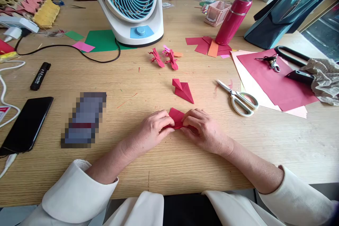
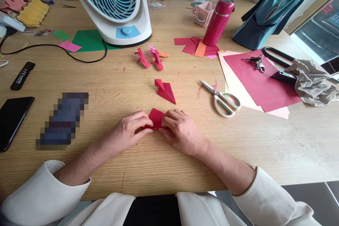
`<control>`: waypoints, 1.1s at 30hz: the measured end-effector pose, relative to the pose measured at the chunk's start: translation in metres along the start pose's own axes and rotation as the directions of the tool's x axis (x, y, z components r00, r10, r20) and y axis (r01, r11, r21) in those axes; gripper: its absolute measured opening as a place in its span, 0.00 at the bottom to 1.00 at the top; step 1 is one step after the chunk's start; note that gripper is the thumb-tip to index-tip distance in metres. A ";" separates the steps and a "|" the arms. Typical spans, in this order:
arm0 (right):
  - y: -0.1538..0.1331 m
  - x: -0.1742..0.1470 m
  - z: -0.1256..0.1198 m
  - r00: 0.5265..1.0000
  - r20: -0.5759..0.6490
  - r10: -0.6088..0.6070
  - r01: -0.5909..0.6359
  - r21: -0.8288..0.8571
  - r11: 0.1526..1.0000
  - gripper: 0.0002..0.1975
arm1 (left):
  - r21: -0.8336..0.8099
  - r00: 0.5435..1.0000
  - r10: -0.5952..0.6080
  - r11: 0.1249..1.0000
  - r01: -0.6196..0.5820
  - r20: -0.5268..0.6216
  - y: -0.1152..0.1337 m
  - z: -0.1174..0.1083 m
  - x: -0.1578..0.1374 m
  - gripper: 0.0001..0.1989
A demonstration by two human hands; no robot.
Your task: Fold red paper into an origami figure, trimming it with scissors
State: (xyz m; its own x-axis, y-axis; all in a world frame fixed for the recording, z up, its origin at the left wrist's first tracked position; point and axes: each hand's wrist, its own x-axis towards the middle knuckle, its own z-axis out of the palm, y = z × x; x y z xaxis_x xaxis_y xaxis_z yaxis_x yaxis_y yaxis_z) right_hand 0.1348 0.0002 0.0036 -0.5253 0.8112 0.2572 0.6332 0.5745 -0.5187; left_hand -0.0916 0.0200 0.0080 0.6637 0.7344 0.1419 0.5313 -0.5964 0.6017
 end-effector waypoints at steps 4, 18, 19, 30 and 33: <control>-0.001 0.001 -0.001 1.000 0.003 0.013 -0.013 0.016 1.000 0.04 | -0.031 0.999 -0.029 0.999 0.028 -0.044 0.002 0.002 0.000 0.04; -0.004 0.005 0.004 0.993 -0.053 0.105 -0.106 -0.011 0.994 0.07 | 0.056 0.996 -0.088 0.995 0.088 -0.016 0.003 0.000 0.004 0.07; -0.004 0.005 0.004 0.993 -0.055 0.109 -0.110 -0.015 0.994 0.07 | 0.060 0.996 -0.091 0.994 0.091 -0.007 0.004 -0.001 0.004 0.07; -0.003 0.007 0.007 0.992 -0.049 0.119 -0.120 -0.014 0.993 0.07 | 0.220 0.995 -0.073 0.974 0.057 0.065 0.002 0.001 0.009 0.06; -0.002 0.007 0.007 0.991 -0.050 0.128 -0.128 -0.001 0.992 0.08 | 0.256 0.996 -0.059 0.966 0.039 0.068 -0.001 0.004 0.011 0.06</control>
State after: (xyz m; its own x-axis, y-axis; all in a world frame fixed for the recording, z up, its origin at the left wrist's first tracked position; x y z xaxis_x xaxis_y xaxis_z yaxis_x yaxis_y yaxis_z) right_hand 0.1256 0.0034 0.0006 -0.4110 0.8825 0.2289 0.6959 0.4658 -0.5465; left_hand -0.0827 0.0269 0.0060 0.6656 0.7444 0.0526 0.6742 -0.6301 0.3854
